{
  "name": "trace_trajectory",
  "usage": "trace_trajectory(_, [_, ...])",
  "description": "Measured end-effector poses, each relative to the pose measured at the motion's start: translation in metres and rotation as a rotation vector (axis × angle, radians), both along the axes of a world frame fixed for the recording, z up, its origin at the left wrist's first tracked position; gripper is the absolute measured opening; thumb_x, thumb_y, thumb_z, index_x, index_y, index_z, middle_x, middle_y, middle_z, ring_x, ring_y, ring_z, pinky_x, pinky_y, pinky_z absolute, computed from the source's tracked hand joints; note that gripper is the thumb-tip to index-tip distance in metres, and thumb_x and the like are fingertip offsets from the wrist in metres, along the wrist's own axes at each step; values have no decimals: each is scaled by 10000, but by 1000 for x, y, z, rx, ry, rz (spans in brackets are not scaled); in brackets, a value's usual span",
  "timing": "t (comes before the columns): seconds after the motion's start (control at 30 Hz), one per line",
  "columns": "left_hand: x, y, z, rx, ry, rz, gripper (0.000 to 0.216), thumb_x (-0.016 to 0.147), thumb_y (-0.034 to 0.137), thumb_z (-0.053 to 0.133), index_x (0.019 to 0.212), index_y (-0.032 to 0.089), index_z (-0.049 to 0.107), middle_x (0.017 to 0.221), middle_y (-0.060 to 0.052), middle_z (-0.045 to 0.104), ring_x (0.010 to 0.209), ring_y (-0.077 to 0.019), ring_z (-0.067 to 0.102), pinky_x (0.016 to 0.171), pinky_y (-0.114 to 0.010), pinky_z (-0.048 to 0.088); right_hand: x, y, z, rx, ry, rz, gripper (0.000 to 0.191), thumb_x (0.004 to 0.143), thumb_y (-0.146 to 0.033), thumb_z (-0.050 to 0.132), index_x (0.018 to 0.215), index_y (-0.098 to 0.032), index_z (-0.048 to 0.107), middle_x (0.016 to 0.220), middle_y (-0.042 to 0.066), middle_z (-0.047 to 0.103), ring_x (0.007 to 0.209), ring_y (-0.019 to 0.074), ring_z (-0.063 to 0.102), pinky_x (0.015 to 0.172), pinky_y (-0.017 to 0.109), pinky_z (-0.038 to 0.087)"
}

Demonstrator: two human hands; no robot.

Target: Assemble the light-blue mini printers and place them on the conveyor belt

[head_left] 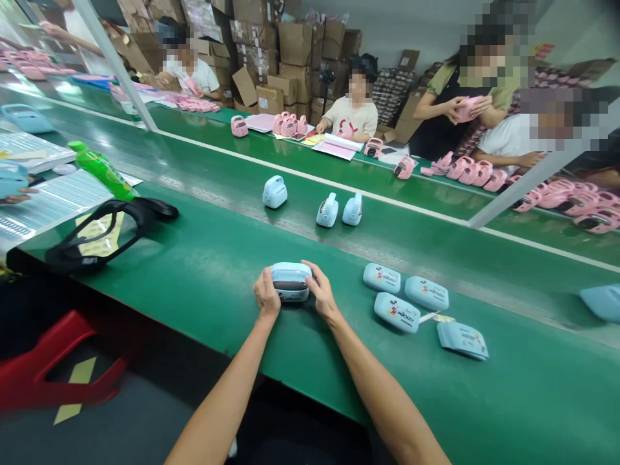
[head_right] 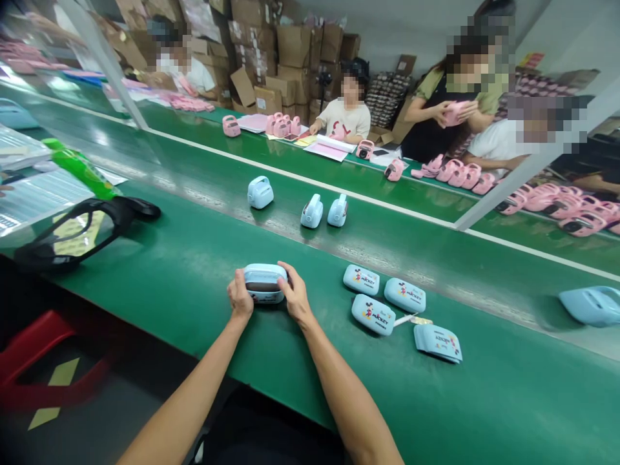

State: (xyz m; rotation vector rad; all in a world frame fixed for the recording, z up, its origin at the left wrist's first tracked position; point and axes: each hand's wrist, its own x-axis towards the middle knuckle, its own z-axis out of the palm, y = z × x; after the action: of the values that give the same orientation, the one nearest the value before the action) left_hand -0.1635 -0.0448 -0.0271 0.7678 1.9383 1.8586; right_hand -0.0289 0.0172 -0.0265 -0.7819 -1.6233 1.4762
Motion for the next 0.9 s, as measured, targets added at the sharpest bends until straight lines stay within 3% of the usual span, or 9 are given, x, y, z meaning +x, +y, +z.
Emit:
trace_trajectory(0.1, [-2, -6, 2, -26, 67, -20, 439, 955, 501, 410, 890, 216, 738, 904, -106, 746, 934, -281, 663, 868, -346, 477, -22, -8, 3, -5, -56, -245, 785, 937, -746, 251, 1034, -137, 736, 1049, 152, 761, 1035, 302, 703, 973, 424, 518])
trace_trajectory(0.17, [-2, -7, 4, -37, 112, -33, 451, 967, 430, 361, 919, 209, 751, 914, -106, 759, 904, -268, 676, 860, -340, 486, -32, -12, 3, -10, -87, -345, 851, 944, -750, 154, 937, -144, 751, 954, 151, 770, 953, 298, 720, 910, 413, 535])
trace_trajectory(0.5, [6, -2, -6, -102, 181, 67, 537, 934, 321, 234, 826, 187, 743, 892, -126, 768, 856, -249, 689, 843, -342, 506, -36, -19, -5, 74, -112, -469, 799, 992, -617, 105, 852, -166, 749, 836, 109, 757, 783, 234, 706, 789, 336, 522])
trace_trajectory(0.63, [-1, -1, -6, -115, 178, 74, 520, 915, 344, 252, 809, 190, 738, 885, -115, 770, 864, -241, 694, 850, -341, 516, -32, -19, 3, 79, -69, -373, 701, 1009, -563, 140, 961, -171, 719, 955, 101, 759, 902, 222, 696, 878, 334, 508])
trace_trajectory(0.77, [-8, 5, -4, -104, 171, 96, 493, 916, 339, 261, 815, 191, 721, 855, -117, 761, 840, -256, 702, 843, -372, 538, -21, -11, 21, 187, -2, -52, 453, 966, -518, 419, 1148, -188, 672, 1287, 98, 685, 1170, 225, 627, 1032, 344, 444])
trace_trajectory(0.83, [-12, 11, -3, -71, 169, 71, 457, 925, 355, 289, 884, 191, 713, 923, -115, 764, 893, -256, 709, 881, -383, 542, -13, 1, 31, 136, -61, 54, 375, 913, -476, 533, 1100, -196, 697, 1196, 69, 722, 1087, 213, 648, 978, 330, 464])
trace_trajectory(0.9, [-17, 17, -2, -3, 143, 7, 395, 923, 391, 366, 1040, 186, 682, 1055, -118, 757, 981, -247, 711, 923, -382, 543, 0, 25, 41, 6, -145, 8, 313, 840, -449, 630, 973, -184, 730, 990, 39, 756, 933, 201, 664, 862, 309, 491])
